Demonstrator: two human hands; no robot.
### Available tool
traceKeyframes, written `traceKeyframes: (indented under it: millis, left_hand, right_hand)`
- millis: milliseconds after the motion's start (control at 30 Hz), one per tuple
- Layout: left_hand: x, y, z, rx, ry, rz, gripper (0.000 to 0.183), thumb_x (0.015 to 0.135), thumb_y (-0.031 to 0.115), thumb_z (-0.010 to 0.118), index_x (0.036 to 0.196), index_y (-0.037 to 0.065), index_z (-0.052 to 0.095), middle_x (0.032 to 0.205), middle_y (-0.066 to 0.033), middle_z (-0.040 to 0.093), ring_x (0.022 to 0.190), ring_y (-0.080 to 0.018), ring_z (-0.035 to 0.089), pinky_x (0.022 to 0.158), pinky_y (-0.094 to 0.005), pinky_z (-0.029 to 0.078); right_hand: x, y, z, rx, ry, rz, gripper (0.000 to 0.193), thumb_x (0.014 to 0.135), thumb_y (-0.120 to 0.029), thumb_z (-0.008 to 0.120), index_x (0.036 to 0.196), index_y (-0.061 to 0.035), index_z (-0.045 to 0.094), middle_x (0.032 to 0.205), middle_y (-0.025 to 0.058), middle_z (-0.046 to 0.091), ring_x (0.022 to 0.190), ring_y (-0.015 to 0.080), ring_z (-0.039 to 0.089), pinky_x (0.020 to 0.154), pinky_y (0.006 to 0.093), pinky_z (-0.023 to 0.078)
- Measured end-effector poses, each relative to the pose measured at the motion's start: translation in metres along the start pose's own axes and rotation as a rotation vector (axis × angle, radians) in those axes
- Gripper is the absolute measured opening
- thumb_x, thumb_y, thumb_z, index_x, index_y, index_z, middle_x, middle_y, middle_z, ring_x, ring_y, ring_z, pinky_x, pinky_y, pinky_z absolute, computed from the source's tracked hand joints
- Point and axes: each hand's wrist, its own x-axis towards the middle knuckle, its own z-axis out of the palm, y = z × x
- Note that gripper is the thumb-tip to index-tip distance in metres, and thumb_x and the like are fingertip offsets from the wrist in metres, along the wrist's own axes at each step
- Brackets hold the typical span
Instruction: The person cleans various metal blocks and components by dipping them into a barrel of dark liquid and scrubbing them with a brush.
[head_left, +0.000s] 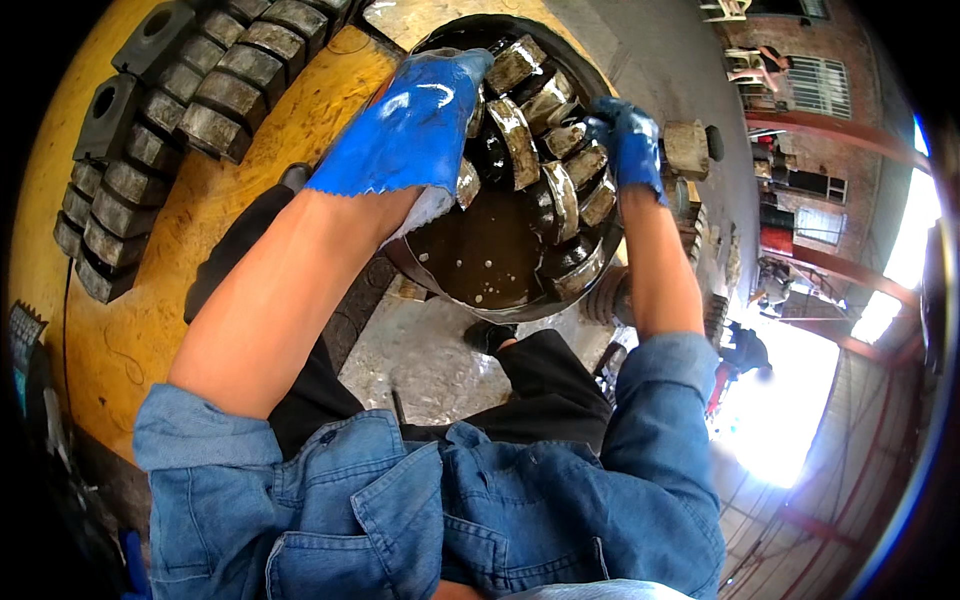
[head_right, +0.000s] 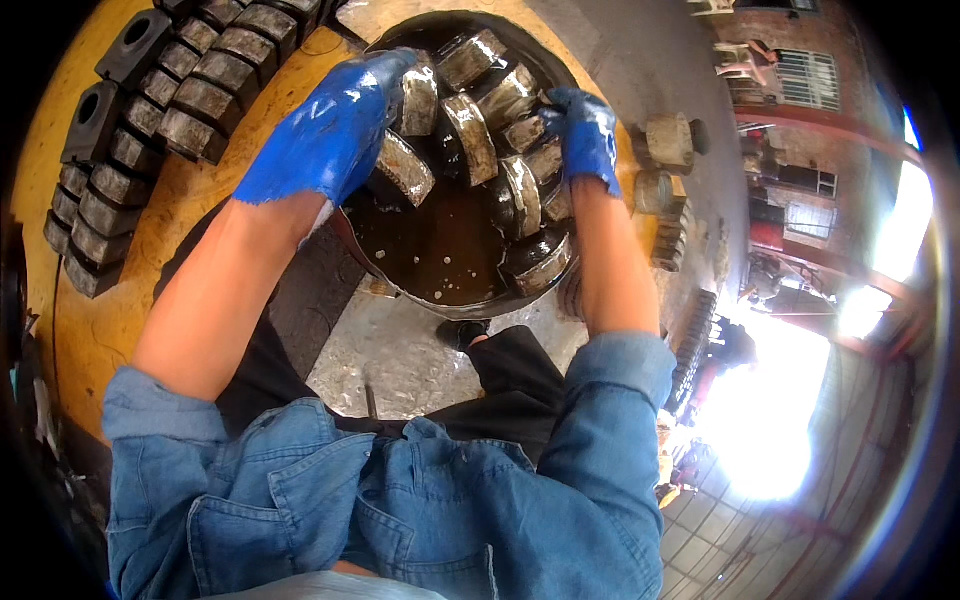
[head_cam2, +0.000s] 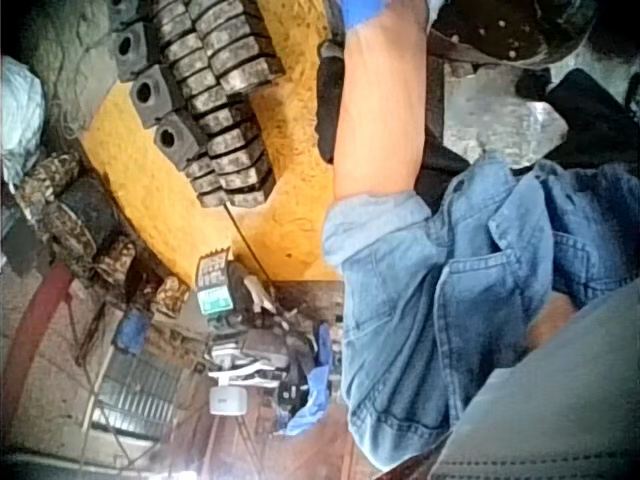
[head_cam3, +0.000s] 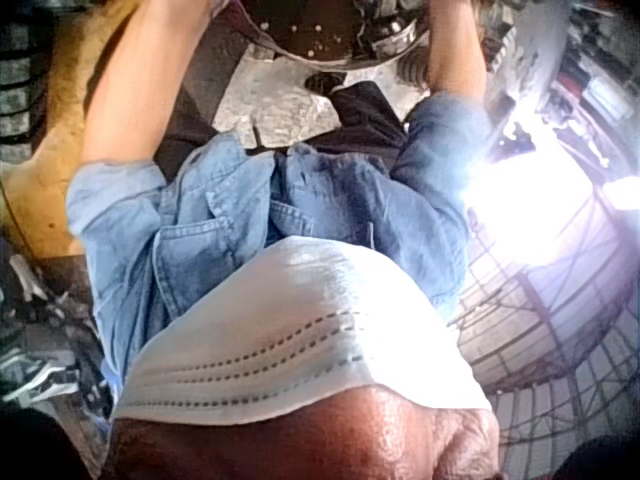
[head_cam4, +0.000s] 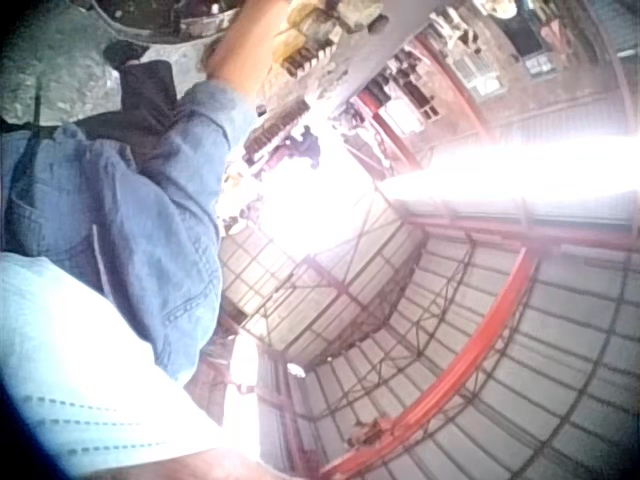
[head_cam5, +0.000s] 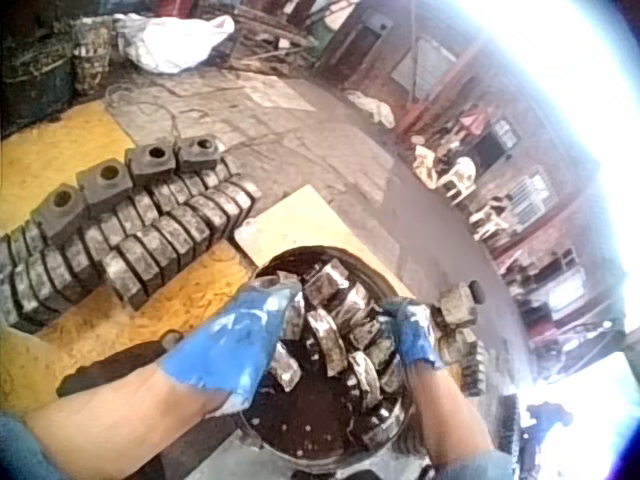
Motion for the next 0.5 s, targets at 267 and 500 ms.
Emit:
traceKeyframes:
  millis: [267, 500]
  left_hand:
    - [0.0, 0.0, 0.003, 0.027, -0.005, 0.025, 0.044, 0.101, 0.024, 0.058, 0.135, -0.003, 0.061, 0.128, -0.0214, 0.068, 0.118, -0.0293, 0.065, 0.104, -0.037, 0.049]
    - [0.004, 0.005, 0.005, 0.062, -0.003, 0.072, 0.043, 0.102, 0.023, 0.056, 0.135, -0.003, 0.061, 0.128, -0.0217, 0.068, 0.118, -0.0297, 0.065, 0.104, -0.0372, 0.049]
  right_hand:
    - [0.09, 0.015, -0.003, 0.314, 0.187, 0.037, 0.019, 0.093, -0.012, 0.072, 0.106, 0.0003, 0.077, 0.093, 0.0092, 0.077, 0.082, 0.0236, 0.074, 0.07, 0.0336, 0.059]
    - [0.016, 0.032, -0.016, 0.03, 0.133, -0.051, 0.02, 0.097, -0.002, 0.065, 0.113, 0.006, 0.073, 0.103, 0.0174, 0.077, 0.083, 0.0228, 0.076, 0.07, 0.0284, 0.064]
